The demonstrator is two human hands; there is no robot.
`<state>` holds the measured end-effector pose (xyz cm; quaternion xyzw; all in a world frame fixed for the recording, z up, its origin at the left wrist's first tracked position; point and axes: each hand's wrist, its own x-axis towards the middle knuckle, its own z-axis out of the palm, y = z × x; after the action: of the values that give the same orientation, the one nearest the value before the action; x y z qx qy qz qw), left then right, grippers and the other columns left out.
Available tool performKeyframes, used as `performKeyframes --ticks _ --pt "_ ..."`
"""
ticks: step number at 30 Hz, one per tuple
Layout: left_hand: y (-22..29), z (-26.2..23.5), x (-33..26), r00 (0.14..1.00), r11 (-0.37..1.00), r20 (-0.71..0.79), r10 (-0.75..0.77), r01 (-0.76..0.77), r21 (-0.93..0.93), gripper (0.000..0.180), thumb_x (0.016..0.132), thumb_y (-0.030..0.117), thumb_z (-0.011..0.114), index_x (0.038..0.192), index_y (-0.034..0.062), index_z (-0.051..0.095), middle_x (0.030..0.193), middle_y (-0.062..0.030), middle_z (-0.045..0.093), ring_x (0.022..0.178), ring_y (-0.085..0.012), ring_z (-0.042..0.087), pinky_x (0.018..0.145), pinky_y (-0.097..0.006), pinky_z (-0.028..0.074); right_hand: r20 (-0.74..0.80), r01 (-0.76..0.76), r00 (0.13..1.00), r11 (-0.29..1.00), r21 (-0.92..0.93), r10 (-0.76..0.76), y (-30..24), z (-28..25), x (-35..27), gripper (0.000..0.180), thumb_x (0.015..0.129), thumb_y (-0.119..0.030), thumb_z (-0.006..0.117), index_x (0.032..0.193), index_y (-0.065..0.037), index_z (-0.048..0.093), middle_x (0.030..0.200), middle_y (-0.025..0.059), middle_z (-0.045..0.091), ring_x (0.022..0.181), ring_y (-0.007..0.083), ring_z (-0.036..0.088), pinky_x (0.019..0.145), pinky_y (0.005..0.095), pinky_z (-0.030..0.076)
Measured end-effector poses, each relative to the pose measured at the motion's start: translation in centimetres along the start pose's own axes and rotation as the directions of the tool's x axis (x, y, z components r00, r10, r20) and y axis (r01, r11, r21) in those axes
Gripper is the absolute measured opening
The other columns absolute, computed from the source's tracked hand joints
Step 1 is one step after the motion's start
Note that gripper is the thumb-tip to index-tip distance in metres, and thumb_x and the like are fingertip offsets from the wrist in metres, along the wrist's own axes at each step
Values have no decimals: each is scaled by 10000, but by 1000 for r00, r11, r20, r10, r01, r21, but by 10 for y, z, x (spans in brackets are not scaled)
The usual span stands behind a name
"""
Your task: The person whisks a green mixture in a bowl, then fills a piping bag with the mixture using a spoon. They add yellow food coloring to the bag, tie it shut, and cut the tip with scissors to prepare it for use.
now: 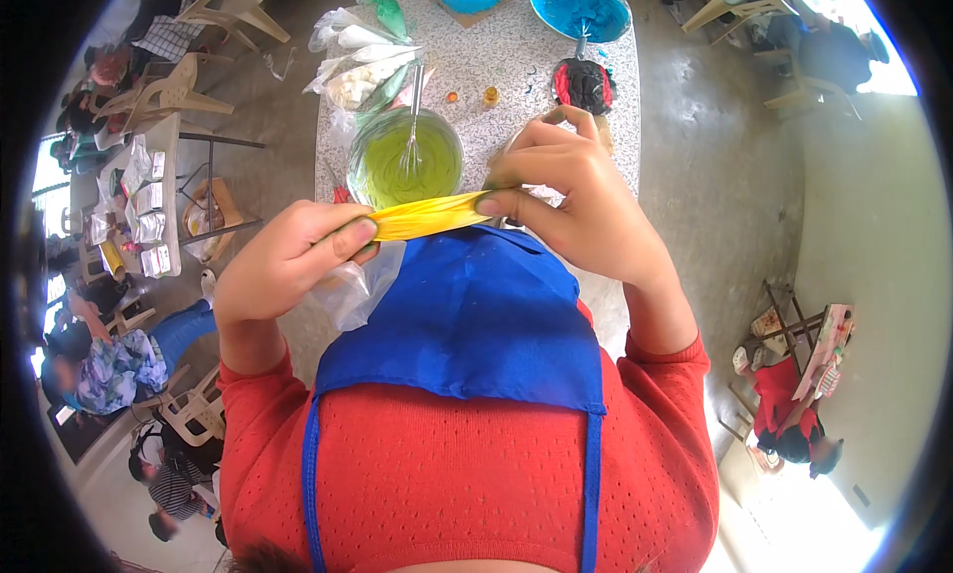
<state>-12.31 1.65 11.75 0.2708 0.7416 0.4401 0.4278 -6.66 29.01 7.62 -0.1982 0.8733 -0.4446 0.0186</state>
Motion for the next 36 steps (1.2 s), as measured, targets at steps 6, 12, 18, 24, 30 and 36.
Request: performKeyframes --ticks 6,12,18,24,30,36 --pt "-4 -1 -4 1000 1000 -9 -2 2 -31 308 1000 232 445 831 -2 553 654 -13 479 589 -91 400 540 -267 330 18 -26 1000 999 35 25 2 -5 -2 88 781 -147 728 820 -83 682 789 -2 605 825 147 568 1006 412 260" --pt "1 -6 -7 999 999 16 -34 35 -33 312 1005 239 440 824 12 552 638 5 463 570 -76 384 524 -252 313 -19 -29 999 997 74 30 3 -6 -3 87 776 -122 725 796 -63 664 769 -1 597 807 152 566 991 400 273" --pt "-3 -8 -9 1000 1000 18 -17 17 -24 333 1008 263 429 827 12 552 671 2 482 599 -71 398 538 -244 321 -25 -24 999 993 112 27 6 -12 -6 84 776 -108 719 783 -54 656 750 10 581 802 165 544 927 348 317" --pt "-7 -17 -19 997 993 -27 -71 69 -95 338 1003 278 435 850 6 563 702 13 500 620 -66 413 551 -233 331 -154 -83 981 973 217 118 18 -13 -5 99 798 -105 702 862 -43 659 830 39 609 866 196 524 866 335 353" --pt "-12 -17 -38 996 991 -63 -66 58 -122 291 1000 248 462 973 -6 601 712 14 526 608 -58 434 537 -237 350 -30 93 996 987 129 -90 6 17 30 186 720 -110 770 852 -40 659 792 73 622 801 231 575 881 352 381" --pt "-31 1 -73 972 989 -233 -42 8 -147 311 1007 255 465 1104 -10 595 743 -17 568 645 -80 503 597 -258 436 113 155 974 942 298 -196 -23 49 62 163 734 -94 732 846 -37 629 783 78 600 754 250 549 780 345 346"
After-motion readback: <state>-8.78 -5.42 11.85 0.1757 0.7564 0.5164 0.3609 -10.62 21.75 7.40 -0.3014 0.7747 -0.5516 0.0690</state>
